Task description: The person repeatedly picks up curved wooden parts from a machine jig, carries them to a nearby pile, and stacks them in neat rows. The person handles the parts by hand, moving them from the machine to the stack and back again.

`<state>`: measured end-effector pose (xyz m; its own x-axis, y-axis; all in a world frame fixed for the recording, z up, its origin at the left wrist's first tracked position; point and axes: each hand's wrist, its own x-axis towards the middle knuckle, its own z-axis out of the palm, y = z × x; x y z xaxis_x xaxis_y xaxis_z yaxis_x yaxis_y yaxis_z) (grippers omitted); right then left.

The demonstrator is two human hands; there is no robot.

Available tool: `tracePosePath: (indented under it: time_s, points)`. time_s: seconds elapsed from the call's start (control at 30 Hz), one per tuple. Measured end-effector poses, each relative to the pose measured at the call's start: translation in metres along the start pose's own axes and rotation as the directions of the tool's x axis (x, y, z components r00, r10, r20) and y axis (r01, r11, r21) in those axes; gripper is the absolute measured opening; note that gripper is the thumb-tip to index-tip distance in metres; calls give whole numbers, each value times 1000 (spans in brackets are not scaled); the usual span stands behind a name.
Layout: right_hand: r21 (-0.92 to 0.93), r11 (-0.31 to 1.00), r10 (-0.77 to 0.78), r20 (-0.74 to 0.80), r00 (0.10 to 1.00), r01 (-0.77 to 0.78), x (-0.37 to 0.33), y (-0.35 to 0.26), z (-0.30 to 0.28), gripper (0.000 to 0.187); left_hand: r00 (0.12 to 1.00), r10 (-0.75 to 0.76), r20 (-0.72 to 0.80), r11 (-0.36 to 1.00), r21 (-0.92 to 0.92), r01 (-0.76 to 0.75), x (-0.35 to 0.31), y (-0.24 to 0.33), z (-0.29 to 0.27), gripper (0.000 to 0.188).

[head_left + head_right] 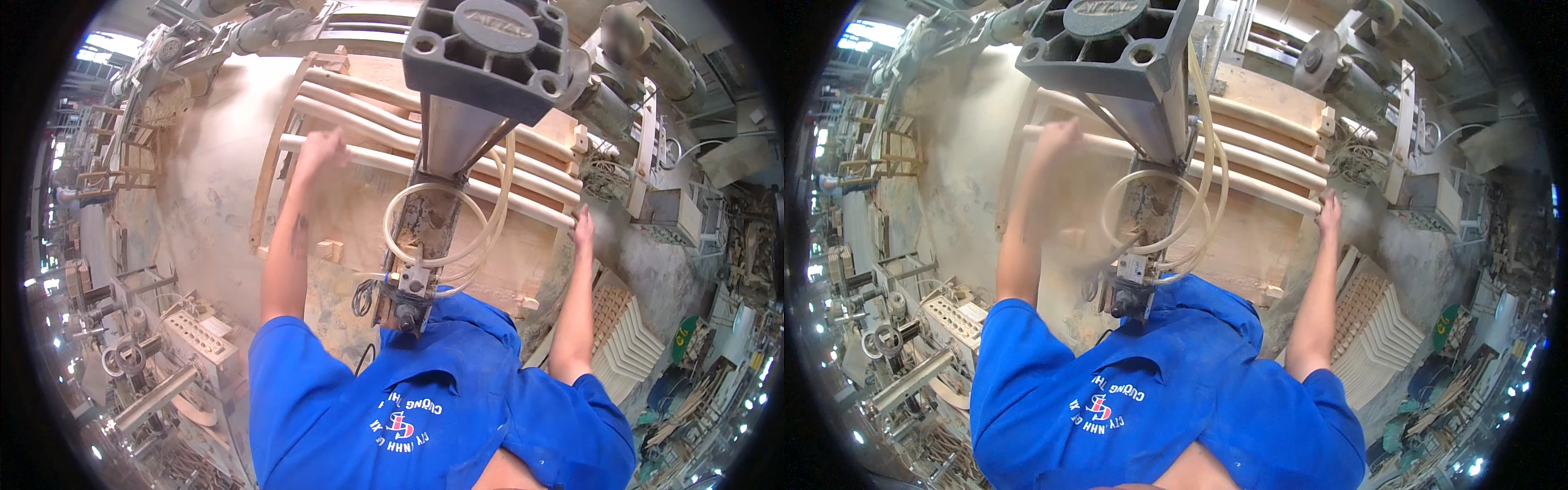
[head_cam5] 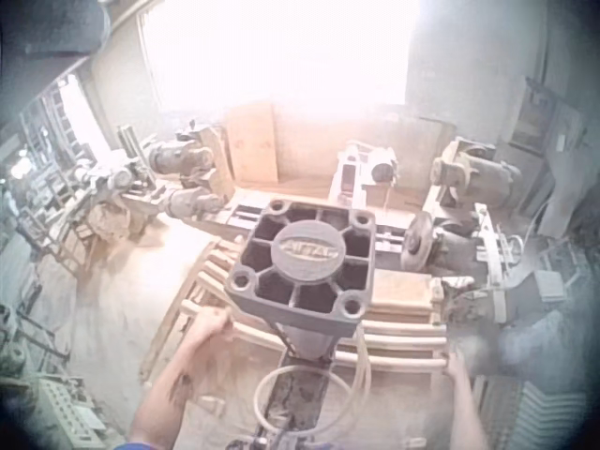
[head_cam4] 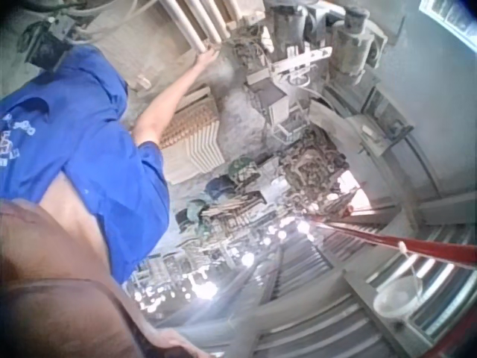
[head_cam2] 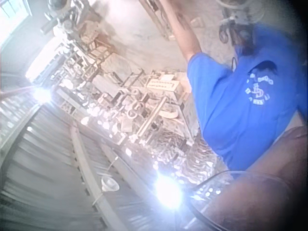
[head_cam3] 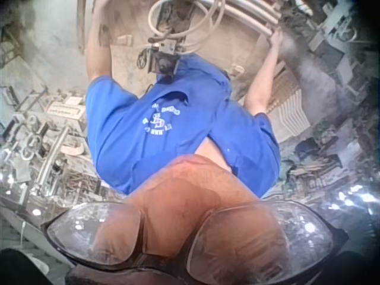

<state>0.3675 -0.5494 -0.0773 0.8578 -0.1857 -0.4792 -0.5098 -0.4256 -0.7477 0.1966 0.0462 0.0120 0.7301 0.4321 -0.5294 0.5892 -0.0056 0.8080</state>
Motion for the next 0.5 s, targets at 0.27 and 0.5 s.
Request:
tracePosePath:
  time_s: [0.27,0.5]
  points:
    - [281,959,-69,79,994,45,-52,28,8,51,986,-88,-144,823,-568,-9,-12,-64,52,55]
    - [222,966,-136,15,991,129,-36,30,-2,45,947,-146,-286,780,-622,-68,6,-30,85,43]
